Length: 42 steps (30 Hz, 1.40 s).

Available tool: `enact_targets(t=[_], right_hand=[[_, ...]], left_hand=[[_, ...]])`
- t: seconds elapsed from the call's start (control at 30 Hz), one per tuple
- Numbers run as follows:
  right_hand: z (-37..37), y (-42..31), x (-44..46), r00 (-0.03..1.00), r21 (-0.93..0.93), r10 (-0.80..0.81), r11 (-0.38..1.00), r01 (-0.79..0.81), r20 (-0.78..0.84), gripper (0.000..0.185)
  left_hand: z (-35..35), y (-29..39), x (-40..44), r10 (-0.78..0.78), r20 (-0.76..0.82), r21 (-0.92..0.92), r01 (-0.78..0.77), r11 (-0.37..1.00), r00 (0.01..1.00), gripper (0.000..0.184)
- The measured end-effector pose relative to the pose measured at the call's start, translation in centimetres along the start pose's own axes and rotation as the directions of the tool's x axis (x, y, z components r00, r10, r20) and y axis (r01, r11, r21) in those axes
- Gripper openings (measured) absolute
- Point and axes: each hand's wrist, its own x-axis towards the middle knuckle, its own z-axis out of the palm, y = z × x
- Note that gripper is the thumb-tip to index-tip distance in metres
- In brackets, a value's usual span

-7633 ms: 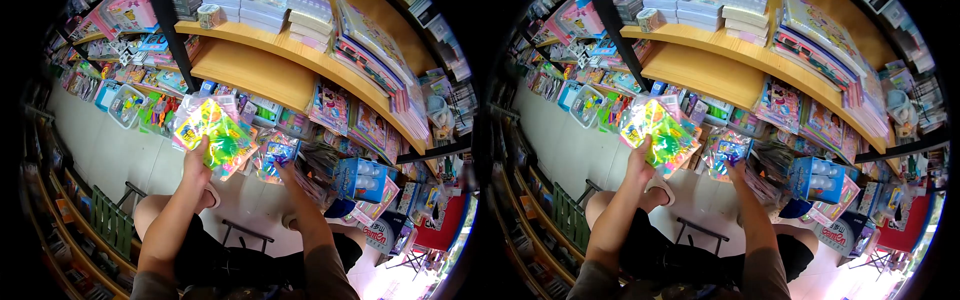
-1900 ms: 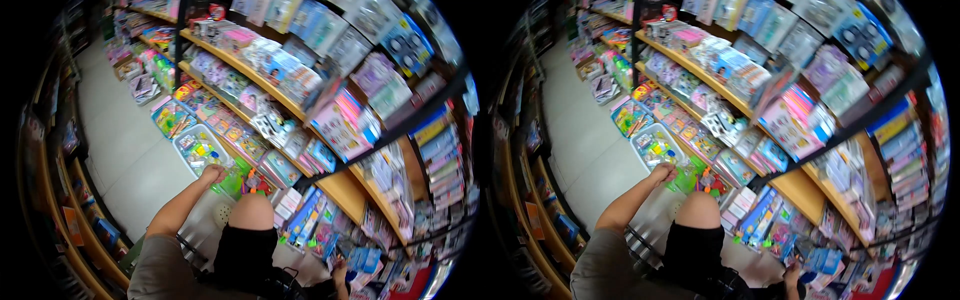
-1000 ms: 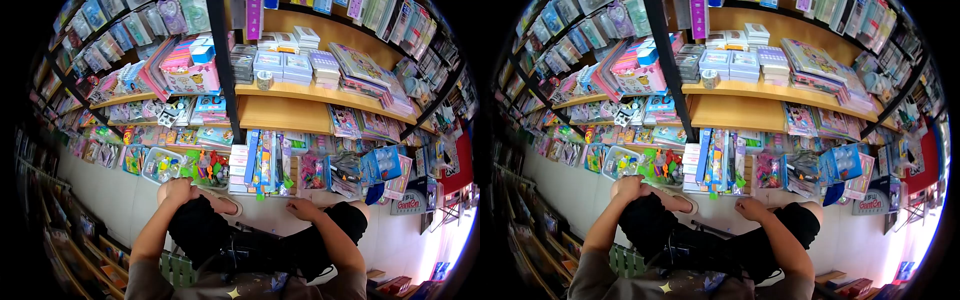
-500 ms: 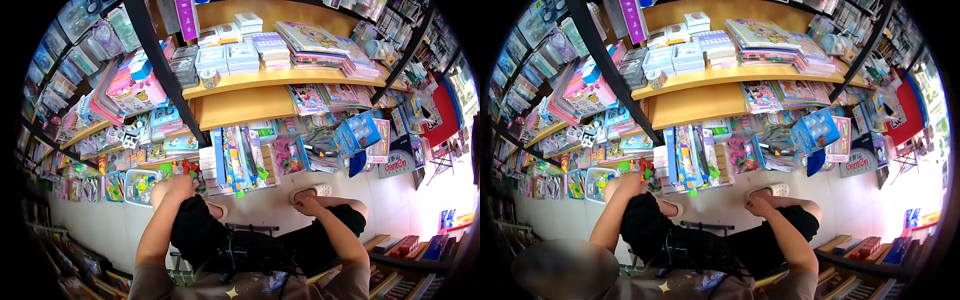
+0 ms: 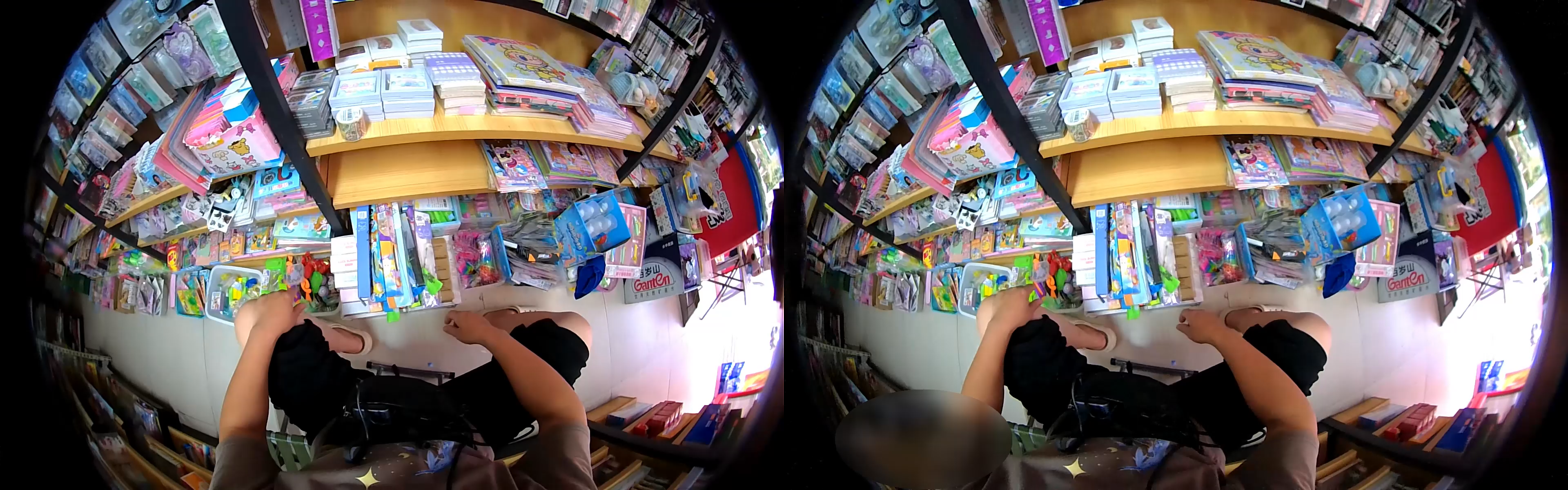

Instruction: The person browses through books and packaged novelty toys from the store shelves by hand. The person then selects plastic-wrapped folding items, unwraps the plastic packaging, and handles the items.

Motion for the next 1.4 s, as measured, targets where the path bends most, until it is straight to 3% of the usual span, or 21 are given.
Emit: enact_targets(t=[0.33, 0.43, 0.63, 1.03, 1.13, 1.33, 1.4], right_hand=[[0.3, -0.4, 0.5, 0.999, -0.011, 0.001, 1.000, -0.001, 0.038, 0.031], [0.7, 0.5, 0.4, 0.996, -0.041, -0.079, 0.996, 0.077, -0.052, 0.029], [0.4, 2.0, 0.0, 0.993, 0.111, 0.101, 0.989, -0.094, -0.061, 0.030], [0.8, 2.0, -0.1, 0.995, 0.005, 0.096, 0.995, -0.096, 0.018, 0.030], [1.2, 2.4, 0.9, 0.997, 0.028, 0.078, 0.997, -0.078, -0.014, 0.029], [0.0, 0.7, 5.0, 0.944, 0.110, -0.070, 0.988, 0.111, -0.324, 0.028], [-0.3, -0.1, 7.3, 0.934, 0.103, -0.058, 0.990, 0.100, -0.351, 0.032]], left_hand=[[0.3, -1.3, -1.8, -0.047, -0.118, -0.071, 0.039, 0.997, 0.992, 0.033], [0.3, -1.0, -0.9, -0.015, -0.108, -0.045, 0.010, 0.999, 0.994, 0.031], [0.3, -0.1, 0.5, 0.010, -0.093, -0.037, -0.013, 0.999, 0.996, 0.031], [-0.2, -0.7, 0.3, -0.023, -0.066, -0.124, 0.014, 0.992, 0.998, 0.034], [-0.1, -0.9, 0.2, -0.035, -0.050, -0.102, 0.030, 0.994, 0.998, 0.034], [-0.5, -0.7, 0.5, 0.014, 0.052, -0.130, -0.007, 0.991, 0.999, 0.037], [-0.1, 0.0, 1.3, 0.023, 0.048, -0.291, -0.008, 0.957, 0.999, 0.041]])
